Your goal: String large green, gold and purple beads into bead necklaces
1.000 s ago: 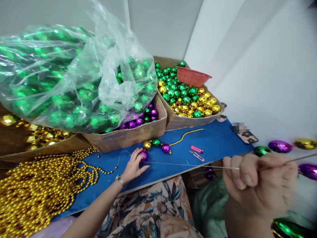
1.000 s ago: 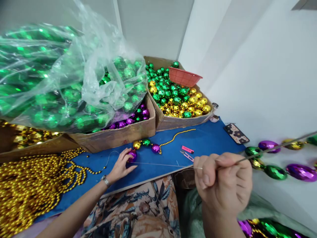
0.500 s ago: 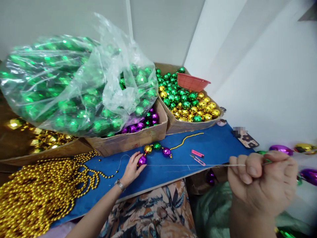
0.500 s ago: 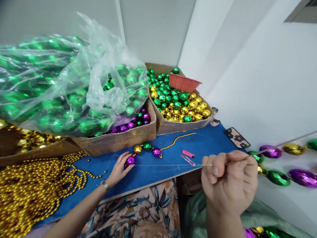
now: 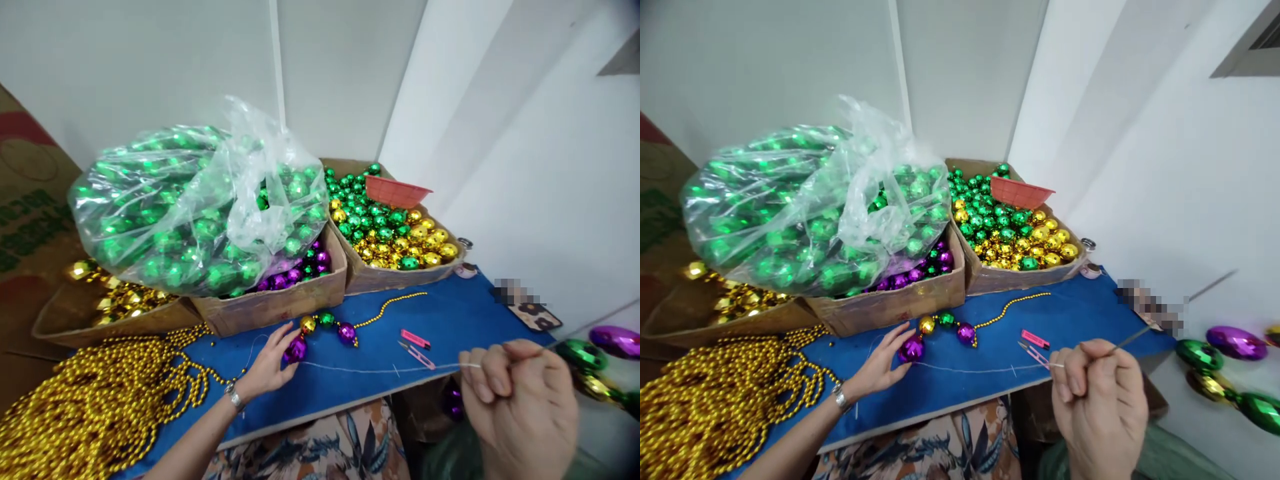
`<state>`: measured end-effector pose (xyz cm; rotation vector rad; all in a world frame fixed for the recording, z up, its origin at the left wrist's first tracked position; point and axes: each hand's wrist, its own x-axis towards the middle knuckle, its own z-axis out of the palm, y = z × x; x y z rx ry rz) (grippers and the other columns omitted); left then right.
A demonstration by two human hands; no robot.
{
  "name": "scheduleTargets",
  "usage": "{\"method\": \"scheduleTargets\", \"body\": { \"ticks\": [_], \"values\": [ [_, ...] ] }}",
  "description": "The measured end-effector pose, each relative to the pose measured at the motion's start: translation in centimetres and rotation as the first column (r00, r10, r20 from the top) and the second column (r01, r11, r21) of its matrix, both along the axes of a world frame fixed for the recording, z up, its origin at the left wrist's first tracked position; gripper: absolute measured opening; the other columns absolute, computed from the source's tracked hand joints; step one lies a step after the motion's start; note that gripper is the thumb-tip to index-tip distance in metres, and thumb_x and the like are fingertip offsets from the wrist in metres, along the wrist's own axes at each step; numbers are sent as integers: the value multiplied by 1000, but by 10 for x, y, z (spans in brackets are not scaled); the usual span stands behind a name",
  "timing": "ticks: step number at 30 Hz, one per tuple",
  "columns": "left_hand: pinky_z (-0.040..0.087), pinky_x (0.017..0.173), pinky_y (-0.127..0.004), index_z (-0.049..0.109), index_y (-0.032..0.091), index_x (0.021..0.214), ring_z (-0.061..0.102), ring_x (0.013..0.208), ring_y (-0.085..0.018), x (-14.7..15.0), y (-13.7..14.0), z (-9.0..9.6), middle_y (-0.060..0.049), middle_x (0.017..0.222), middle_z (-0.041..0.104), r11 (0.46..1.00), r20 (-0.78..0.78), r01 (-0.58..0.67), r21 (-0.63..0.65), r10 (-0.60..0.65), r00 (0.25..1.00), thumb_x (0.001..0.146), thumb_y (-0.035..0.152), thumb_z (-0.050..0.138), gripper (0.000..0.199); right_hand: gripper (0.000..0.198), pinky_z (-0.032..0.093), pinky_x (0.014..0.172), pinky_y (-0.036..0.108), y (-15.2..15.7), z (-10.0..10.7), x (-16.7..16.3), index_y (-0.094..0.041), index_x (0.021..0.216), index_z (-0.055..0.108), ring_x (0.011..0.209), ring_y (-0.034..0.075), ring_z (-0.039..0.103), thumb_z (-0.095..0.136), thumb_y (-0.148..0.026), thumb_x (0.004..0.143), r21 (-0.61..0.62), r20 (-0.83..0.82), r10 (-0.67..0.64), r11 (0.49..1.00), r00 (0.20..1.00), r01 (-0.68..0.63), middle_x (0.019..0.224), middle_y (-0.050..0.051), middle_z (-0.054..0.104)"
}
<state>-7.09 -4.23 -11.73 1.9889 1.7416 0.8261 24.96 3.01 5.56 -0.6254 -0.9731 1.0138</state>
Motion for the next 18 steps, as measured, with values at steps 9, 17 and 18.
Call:
{"method": "scheduleTargets", "body": {
  "ticks": [9,17,18],
  "values": [
    [48,92,-36,59,21,116,61,105,-21,-27,107,159,-10,112,65,857,-59,-31,514,72,996,91,22,48,27,21,35,45,16,5,-42,-16,-19,96,59,50,7,42,57,-39,92,-179,142,124,979,982,-98,58,-4,41],
    [26,100,-66,50,5,129,41,126,-44,-121,214,211,-30,134,47,815,-459,-439,378,576,676,89,41,43,55,33,37,48,21,-3,-63,-26,-19,99,58,51,11,44,51,-50,92,-281,352,200,955,914,-101,57,-2,44],
    [23,97,-71,55,6,125,41,124,-47,-129,213,208,-30,131,49,836,-528,-451,311,547,650,86,45,47,56,33,37,48,21,-4,-65,-27,-19,99,58,51,10,44,51,-50,92,-312,362,209,945,908,-93,57,-3,44]
  ]
}}
